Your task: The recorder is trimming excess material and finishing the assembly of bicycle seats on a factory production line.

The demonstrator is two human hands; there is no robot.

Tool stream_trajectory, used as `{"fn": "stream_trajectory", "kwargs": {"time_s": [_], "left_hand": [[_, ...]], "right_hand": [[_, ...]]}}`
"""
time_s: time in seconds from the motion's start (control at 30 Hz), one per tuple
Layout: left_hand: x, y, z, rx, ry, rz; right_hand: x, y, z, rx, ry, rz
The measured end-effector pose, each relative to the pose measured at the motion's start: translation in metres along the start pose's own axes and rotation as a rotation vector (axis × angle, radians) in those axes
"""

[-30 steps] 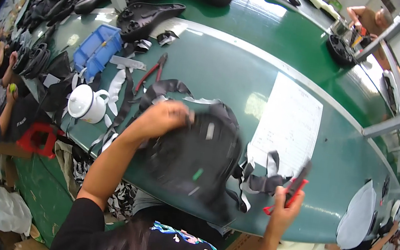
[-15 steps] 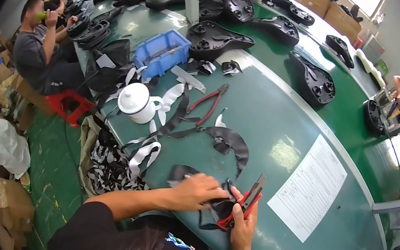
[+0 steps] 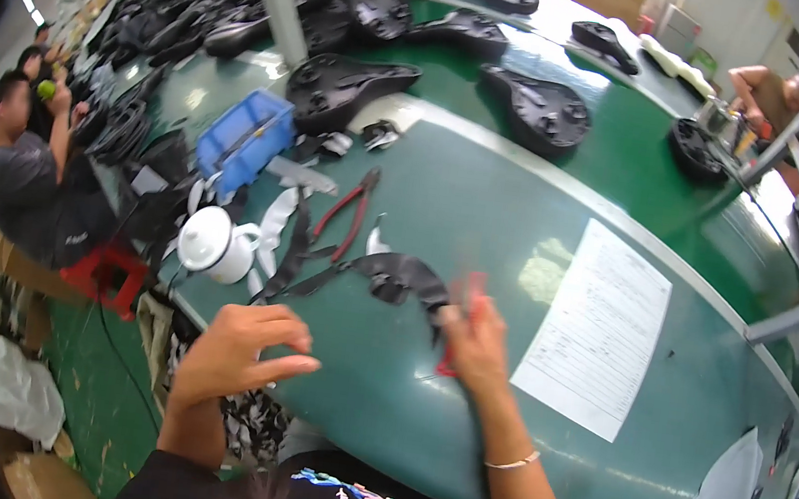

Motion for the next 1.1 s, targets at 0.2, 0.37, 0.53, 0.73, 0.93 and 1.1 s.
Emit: {"fn": "stream_trajectory", "kwargs": {"time_s": [0.2, 0.37, 0.53, 0.73, 0.93, 1.1], "left_hand": [[0.097, -0.101, -0.096, -0.111, -0.508, 0.41], [0.022, -0.228, -0.156, -0.072, -0.084, 0.387], [0.022, -0.238, -0.151, -0.126, -0.188, 0.434], [0.01, -0.238, -0.155, -0.208, -0.09, 0.489], [0.021, -0.234, -0.171, -0.21, -0.084, 0.53], [0.028, -0.219, -0.183, -0.031, -0.117, 0.45]], "right_hand": [[0.005, -0.005, -0.016, -0.126, -0.134, -0.415], [0.055, 0.171, -0.098, 0.449, -0.017, -0.509], [0.095, 0.301, -0.194, 0.723, 0.194, -0.473], [0.126, 0.359, -0.313, 0.903, 0.189, -0.418], [0.137, 0.433, -0.387, 0.944, 0.109, -0.123], [0.122, 0.424, -0.398, 0.913, 0.074, -0.112]]}}
Point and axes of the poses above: each hand's wrist, its own z-axis away from the middle knuckle, its own y-axis out of the back of the hand, x = y × z, the point moved 10 cm from there along -z, towards the middle knuckle, and after that the axes turned 5 degrees about x, right-handed, at the moved point
